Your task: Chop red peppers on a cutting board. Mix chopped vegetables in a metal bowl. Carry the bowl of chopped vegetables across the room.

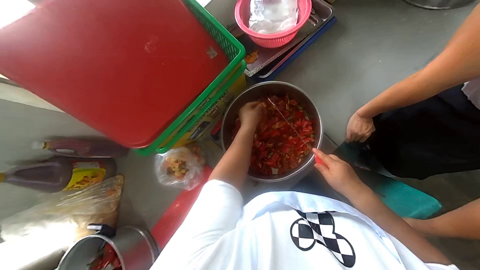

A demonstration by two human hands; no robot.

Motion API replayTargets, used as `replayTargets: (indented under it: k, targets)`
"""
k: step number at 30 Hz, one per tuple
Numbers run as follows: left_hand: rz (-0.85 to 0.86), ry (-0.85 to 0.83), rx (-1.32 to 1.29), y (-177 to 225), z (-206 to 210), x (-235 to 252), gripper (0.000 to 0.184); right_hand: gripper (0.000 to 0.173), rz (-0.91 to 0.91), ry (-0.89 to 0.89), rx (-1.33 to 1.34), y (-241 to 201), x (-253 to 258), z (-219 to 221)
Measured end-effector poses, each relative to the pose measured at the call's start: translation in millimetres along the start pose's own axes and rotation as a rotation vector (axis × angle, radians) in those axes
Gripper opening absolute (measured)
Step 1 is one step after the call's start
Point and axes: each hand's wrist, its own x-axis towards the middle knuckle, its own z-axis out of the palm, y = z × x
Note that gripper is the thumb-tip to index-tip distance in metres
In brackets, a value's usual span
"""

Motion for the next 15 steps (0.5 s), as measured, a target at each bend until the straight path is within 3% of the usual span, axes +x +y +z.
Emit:
replayTargets:
  k: [3,8,12,15]
  targets:
    - [-0.097,0.052,-0.352,5,1,-14,0.045,0.044,-0.054,0.009,-0.071,-8,0,4]
    - [-0.204,0.081,-0.586,16,1,-33,0.030,0.043,-0.129,0.062,-0.175,-8,-7,7]
    - [-0.262,-0.013,-0.628,13,-1,-59,0.024,0.044,-0.094,0.008,-0.196,-16,-4,8]
    - [-0.204,-0.212,-0.347,8,-4,-76,0.020,0.047,0.001,-0.093,-0.074,-20,1,1]
